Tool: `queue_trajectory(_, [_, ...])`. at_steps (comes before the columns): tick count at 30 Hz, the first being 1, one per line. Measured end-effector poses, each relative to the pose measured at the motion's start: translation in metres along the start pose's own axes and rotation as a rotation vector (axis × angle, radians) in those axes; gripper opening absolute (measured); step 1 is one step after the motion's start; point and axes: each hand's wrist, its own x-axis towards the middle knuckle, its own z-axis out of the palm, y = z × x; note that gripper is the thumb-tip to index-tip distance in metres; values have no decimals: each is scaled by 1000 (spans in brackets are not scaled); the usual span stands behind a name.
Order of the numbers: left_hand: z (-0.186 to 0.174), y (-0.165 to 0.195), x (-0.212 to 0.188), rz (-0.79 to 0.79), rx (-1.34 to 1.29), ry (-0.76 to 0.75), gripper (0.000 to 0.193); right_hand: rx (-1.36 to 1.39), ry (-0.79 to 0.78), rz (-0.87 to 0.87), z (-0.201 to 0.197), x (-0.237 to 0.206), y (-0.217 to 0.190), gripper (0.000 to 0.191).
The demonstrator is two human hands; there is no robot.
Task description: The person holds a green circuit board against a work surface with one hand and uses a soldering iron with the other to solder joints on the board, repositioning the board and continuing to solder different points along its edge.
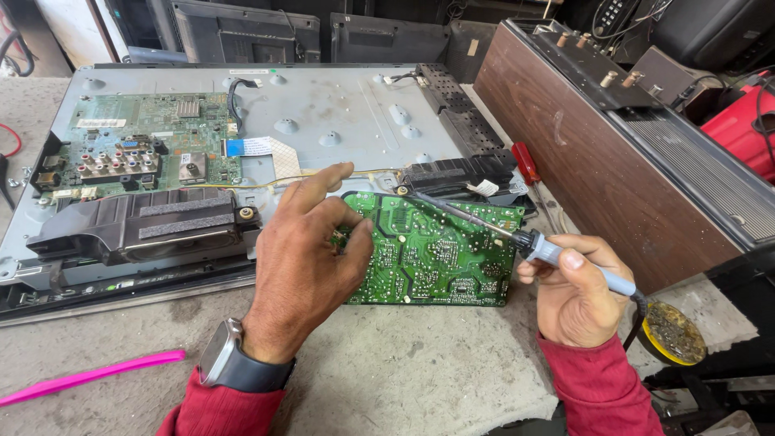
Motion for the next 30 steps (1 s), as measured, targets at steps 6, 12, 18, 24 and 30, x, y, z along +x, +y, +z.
queue_trajectory(6, [-5,6,-3,72,32,48,11,-10,14,-8,-5,-1,-2,19])
queue_trajectory(12, [-11,2,-12,52,38,43,9,12,79,-4,-16,-5,-5,22])
queue_trajectory(18, [-19,-2,-16,63,20,77,15,3,158,-13,-22,-6,-14,24])
queue_trajectory(24, [-24,2,-25,78,-26,78,8,-21,179,-31,-24,-9,-17,25])
queue_trajectory(30, [-23,8,-23,84,17,89,9,-2,175,-35,-29,-11,-19,26])
